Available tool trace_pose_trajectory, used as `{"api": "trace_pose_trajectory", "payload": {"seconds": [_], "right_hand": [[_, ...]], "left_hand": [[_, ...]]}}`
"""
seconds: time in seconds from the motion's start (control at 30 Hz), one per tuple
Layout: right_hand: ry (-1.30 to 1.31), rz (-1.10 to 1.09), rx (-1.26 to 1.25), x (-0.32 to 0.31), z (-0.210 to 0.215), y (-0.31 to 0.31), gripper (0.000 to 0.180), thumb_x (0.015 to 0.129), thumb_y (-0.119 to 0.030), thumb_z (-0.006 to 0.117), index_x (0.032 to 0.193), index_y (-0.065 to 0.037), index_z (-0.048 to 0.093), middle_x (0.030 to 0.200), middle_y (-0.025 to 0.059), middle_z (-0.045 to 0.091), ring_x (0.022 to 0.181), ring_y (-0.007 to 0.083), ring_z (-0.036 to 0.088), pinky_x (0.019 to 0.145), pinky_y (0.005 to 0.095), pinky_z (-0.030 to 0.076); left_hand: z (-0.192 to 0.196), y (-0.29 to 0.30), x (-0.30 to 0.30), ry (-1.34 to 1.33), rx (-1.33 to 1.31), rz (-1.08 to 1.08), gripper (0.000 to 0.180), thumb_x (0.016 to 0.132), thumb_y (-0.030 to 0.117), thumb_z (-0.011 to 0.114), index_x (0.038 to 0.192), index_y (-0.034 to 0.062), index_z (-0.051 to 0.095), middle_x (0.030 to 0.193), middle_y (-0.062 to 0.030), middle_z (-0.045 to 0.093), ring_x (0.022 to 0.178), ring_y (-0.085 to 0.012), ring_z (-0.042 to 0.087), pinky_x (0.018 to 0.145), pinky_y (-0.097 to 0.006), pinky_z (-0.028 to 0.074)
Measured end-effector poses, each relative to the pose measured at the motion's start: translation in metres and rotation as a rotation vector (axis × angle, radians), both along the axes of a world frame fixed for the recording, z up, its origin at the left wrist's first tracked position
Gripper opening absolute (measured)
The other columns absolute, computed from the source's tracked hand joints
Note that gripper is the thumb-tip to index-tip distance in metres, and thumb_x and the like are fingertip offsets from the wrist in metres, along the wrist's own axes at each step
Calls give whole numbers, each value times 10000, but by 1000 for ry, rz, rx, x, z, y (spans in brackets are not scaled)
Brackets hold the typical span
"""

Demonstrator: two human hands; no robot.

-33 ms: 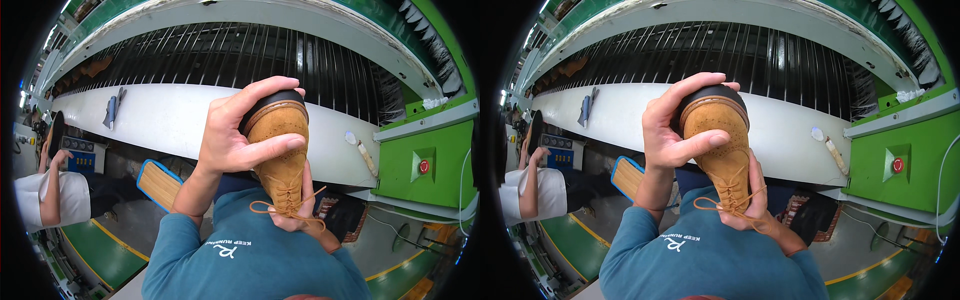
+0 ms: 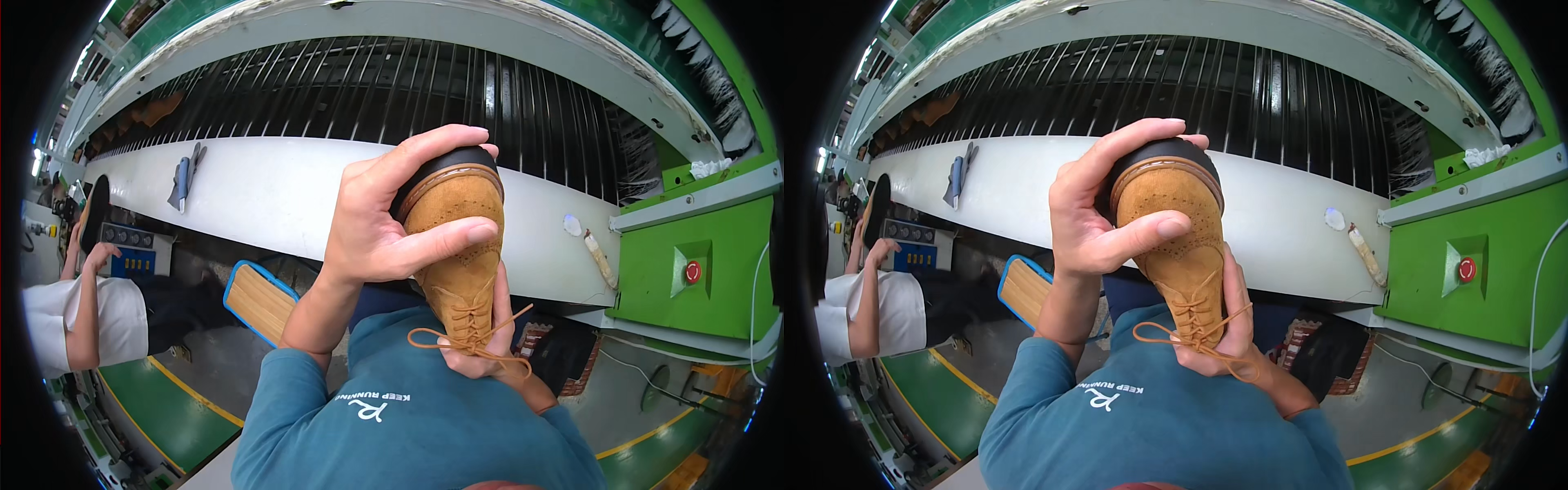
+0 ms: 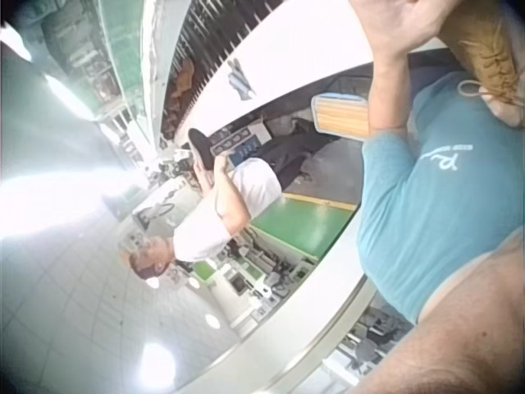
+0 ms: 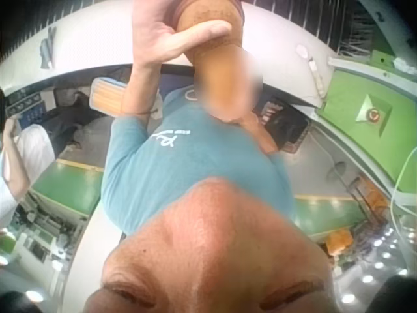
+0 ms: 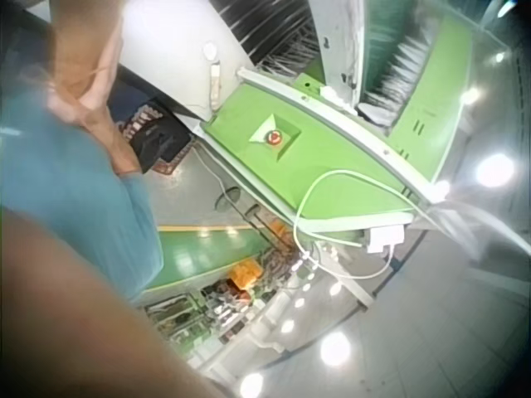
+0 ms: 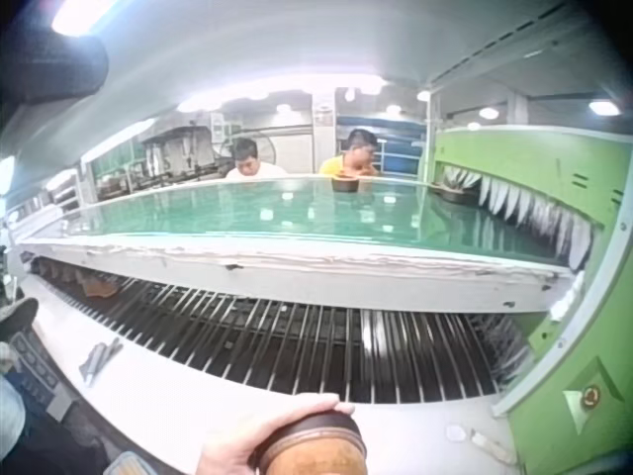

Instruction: The person assembles a pair of tan suede shoes by hand. They pick up a shoe and a separate black sole, align them, and press the sole onto the shoe's bottom. The person repeats this process for multiple shoes, inspecting the fit and pressing the edges to secure the sole before placing the finished shoe on a conveyor belt.

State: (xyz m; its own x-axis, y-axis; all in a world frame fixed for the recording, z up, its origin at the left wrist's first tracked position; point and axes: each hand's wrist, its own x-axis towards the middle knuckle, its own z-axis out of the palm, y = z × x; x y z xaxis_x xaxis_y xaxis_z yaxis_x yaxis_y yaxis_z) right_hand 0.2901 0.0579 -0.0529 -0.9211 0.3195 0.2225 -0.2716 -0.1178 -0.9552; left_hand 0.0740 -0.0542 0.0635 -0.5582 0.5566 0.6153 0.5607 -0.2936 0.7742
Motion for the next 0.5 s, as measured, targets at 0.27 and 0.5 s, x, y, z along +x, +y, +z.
{"api": "trace_pose_trajectory", "payload": {"seconds": [0.27, 0.5], "right_hand": [[-11, -5, 99, 2, 0, 4, 1292, 744, -177, 868, 1771, 130, 147, 1645, 286, 476, 1544, 406, 536, 1278, 480, 427], [-66, 70, -153, -7, 9, 5, 1314, 771, -141, 906, 1813, 50, 129, 1733, 226, 425, 1602, 324, 490, 1298, 443, 411]], "left_hand": [[-1, 0, -1, 14, 21, -9, 635, 875, 176, 967, 1438, -11, 742, 1204, -164, 850, 1034, -249, 848, 937, -352, 666], [3, -2, 0, 17, -62, -37, 591, 892, 104, 882, 1428, -85, 720, 1251, -247, 828, 1095, -279, 830, 993, -387, 661]]}}
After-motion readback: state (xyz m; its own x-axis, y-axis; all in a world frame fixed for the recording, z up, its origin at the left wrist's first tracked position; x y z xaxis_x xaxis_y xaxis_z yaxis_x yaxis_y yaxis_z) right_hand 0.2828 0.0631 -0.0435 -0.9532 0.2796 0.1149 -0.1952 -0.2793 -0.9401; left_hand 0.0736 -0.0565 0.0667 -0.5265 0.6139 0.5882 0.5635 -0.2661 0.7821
